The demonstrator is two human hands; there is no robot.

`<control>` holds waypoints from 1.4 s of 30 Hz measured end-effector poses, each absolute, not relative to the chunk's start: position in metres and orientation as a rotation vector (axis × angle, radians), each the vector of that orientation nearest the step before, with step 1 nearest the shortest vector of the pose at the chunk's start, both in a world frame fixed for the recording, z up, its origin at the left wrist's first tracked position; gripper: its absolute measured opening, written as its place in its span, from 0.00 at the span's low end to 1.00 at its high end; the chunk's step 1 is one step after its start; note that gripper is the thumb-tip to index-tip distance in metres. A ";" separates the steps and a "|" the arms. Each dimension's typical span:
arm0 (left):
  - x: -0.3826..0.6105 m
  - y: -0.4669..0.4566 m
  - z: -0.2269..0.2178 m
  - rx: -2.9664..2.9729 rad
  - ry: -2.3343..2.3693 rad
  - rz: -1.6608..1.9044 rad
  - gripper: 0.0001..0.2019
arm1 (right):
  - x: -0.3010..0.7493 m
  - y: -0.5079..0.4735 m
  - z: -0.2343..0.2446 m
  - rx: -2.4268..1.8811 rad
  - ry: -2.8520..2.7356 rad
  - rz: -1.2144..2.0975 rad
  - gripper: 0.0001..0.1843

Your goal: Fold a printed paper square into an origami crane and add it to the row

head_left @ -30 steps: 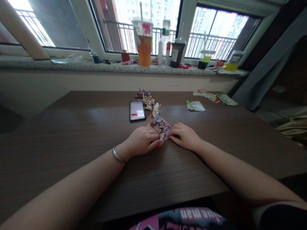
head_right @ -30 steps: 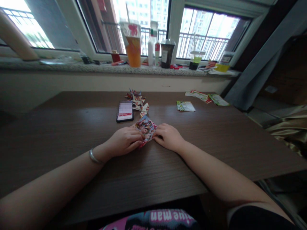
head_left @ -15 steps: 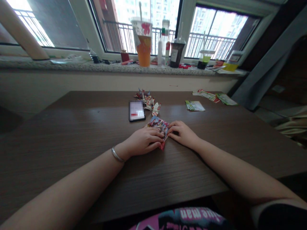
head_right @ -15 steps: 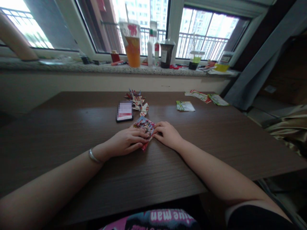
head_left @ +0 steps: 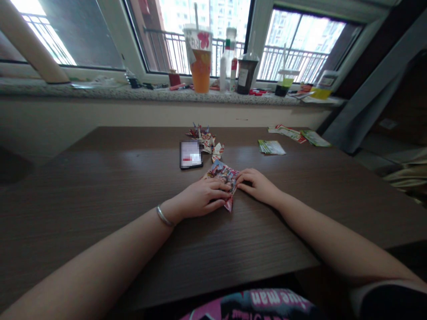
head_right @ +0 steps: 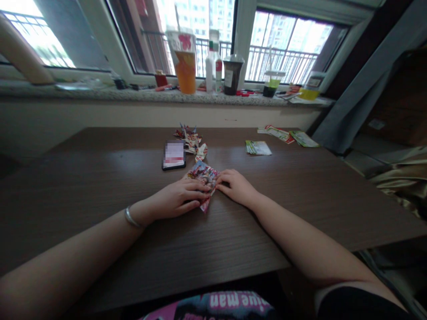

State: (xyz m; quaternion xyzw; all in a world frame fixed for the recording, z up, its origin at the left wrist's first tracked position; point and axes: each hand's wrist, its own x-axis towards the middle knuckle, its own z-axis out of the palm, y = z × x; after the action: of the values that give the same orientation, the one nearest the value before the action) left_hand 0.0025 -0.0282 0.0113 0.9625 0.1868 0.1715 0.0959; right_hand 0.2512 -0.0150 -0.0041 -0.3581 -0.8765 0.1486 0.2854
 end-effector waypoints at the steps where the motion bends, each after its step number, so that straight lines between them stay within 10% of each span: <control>1: 0.003 -0.029 0.011 2.853 0.554 0.503 0.15 | 0.252 -0.015 -0.004 -0.953 -2.348 0.403 0.04; 42: 0.010 -0.043 0.007 3.027 0.645 0.307 0.24 | 0.261 -0.005 -0.018 -0.886 -2.321 0.452 0.01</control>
State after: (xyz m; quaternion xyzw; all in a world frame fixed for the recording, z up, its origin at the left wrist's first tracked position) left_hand 0.0104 -0.0433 0.0065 0.9731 0.2073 0.0988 0.0159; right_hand 0.2608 -0.0049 -0.0176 -0.3344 -0.8759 0.1706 0.3031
